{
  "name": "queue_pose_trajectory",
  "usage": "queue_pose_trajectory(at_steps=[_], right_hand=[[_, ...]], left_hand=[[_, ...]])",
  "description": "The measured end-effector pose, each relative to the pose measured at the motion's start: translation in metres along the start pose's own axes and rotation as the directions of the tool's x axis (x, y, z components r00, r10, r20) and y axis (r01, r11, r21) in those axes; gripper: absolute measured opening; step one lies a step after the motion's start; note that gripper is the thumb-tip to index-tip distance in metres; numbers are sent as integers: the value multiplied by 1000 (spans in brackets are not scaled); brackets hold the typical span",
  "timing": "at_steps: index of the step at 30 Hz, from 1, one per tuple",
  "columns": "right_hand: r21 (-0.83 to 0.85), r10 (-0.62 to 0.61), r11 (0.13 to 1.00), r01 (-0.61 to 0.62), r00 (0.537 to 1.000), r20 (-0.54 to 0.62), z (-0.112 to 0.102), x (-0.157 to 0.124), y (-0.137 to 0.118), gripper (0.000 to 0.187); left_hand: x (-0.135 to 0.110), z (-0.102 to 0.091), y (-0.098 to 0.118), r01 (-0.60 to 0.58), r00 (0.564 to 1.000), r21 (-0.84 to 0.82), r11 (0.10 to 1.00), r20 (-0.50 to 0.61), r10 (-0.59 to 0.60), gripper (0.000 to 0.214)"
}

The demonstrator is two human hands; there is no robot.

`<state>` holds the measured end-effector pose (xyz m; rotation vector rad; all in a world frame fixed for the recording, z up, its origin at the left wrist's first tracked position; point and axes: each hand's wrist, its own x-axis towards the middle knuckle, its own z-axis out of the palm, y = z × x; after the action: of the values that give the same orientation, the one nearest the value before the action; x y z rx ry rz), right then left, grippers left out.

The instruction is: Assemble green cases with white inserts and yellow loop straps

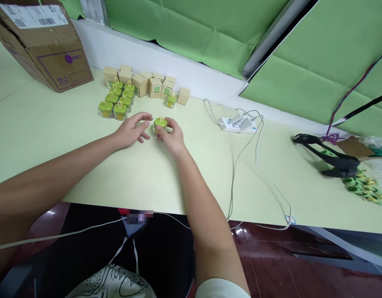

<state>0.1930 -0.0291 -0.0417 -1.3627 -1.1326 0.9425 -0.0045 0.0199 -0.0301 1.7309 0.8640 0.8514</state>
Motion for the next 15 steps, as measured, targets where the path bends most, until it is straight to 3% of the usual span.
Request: queue_pose_trajectory(at_steps=[4, 7, 11, 15], right_hand=[[-269, -116, 961, 64, 976, -182, -22, 12, 14, 66], [-405, -201, 910, 89, 949, -244, -35, 21, 26, 58], [-454, -247, 887, 87, 920, -305, -49, 45, 39, 57], [-473, -204, 881, 9, 909, -362, -68, 90, 47, 50]], left_hand=[[-1, -2, 0, -10, 1000, 90, 996, 29, 7, 28], [0, -2, -1, -16, 999, 124, 992, 52, 10, 26], [1, -1, -2, -4, 998, 134, 991, 65, -5, 22], [2, -1, -4, -17, 994, 170, 985, 107, -2, 21]])
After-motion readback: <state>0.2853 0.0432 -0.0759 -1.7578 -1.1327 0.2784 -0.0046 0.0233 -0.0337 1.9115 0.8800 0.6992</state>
